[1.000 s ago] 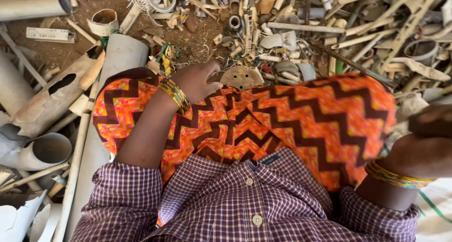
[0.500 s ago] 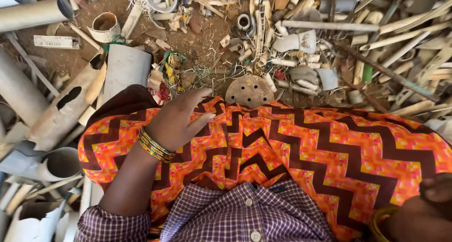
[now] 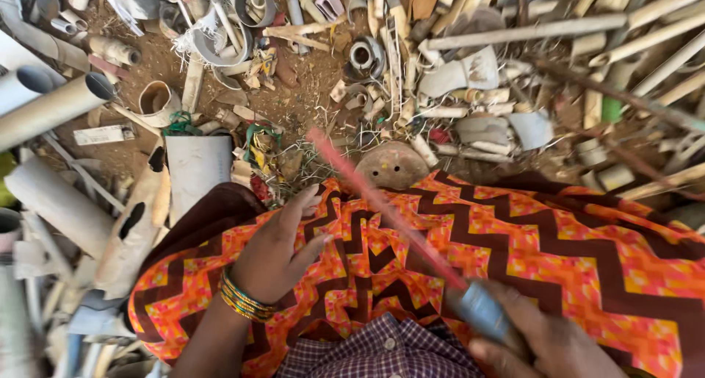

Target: The person sits on the ground among a pile of scrap and uses a hacksaw to cut a small PVC pipe piece and deburr the inside of a PVC pipe connector.

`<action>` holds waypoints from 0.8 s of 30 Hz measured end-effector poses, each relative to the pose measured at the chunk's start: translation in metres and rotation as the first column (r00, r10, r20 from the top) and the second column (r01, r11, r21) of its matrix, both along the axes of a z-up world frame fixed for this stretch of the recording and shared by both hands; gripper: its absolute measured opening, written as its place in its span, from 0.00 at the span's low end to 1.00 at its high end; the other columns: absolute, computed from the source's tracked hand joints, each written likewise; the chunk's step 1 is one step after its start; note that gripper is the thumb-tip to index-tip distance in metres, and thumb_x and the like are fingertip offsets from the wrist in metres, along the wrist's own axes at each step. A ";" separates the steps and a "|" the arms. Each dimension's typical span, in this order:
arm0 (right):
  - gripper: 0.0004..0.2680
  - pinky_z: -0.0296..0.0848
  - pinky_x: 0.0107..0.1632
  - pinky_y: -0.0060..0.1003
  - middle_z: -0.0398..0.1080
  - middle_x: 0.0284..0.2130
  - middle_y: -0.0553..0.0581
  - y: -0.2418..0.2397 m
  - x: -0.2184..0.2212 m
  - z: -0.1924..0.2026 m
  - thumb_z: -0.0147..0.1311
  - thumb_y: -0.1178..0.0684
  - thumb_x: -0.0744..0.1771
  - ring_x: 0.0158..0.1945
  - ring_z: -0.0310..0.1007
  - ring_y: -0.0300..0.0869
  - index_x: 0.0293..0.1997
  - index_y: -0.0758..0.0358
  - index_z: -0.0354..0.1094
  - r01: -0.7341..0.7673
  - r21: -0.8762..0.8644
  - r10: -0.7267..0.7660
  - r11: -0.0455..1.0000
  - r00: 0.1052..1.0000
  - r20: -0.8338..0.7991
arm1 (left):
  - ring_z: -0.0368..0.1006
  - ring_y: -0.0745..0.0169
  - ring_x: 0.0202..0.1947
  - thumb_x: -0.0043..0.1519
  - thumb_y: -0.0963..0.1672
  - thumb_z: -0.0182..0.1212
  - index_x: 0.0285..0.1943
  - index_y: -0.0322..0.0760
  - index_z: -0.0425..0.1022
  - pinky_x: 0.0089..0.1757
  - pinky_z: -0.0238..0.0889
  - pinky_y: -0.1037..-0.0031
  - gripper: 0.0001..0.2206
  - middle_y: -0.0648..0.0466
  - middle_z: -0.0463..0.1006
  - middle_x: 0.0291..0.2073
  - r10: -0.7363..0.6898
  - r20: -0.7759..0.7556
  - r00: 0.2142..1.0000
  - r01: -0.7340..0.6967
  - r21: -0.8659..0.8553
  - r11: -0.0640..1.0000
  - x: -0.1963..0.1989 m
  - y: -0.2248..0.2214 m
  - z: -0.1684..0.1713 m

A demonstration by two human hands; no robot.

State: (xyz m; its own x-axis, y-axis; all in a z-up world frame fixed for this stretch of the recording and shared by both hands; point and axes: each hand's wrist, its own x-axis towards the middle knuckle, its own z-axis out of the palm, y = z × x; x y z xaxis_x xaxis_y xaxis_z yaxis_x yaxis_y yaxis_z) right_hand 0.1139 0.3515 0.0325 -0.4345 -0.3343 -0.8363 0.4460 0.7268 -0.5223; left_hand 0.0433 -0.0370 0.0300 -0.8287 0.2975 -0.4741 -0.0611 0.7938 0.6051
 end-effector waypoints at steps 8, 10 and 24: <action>0.30 0.79 0.48 0.39 0.82 0.39 0.56 -0.027 -0.010 -0.038 0.64 0.39 0.63 0.45 0.84 0.40 0.73 0.49 0.58 -0.001 -0.029 0.002 1.000 1.000 0.027 | 0.82 0.55 0.49 0.61 0.43 0.63 0.69 0.32 0.63 0.49 0.74 0.66 0.26 0.44 0.83 0.49 0.335 0.072 0.939 -0.338 0.034 0.940 -0.021 -0.001 -0.022; 0.30 0.78 0.48 0.39 0.82 0.39 0.57 -0.033 -0.006 -0.037 0.64 0.39 0.62 0.45 0.84 0.40 0.73 0.49 0.58 0.006 -0.035 -0.004 0.999 0.998 0.059 | 0.85 0.58 0.43 0.64 0.42 0.60 0.63 0.33 0.71 0.45 0.78 0.68 0.18 0.45 0.86 0.43 0.496 0.064 0.866 -0.498 0.034 0.866 -0.021 -0.003 -0.029; 0.30 0.78 0.45 0.40 0.81 0.36 0.58 -0.036 -0.009 -0.045 0.65 0.40 0.62 0.41 0.83 0.41 0.72 0.51 0.59 0.104 0.070 -0.112 0.992 0.987 0.112 | 0.73 0.35 0.53 0.61 0.58 0.61 0.57 0.27 0.71 0.53 0.68 0.53 0.31 0.34 0.77 0.52 0.223 -0.239 0.945 -0.308 -0.425 0.851 -0.229 0.066 -0.387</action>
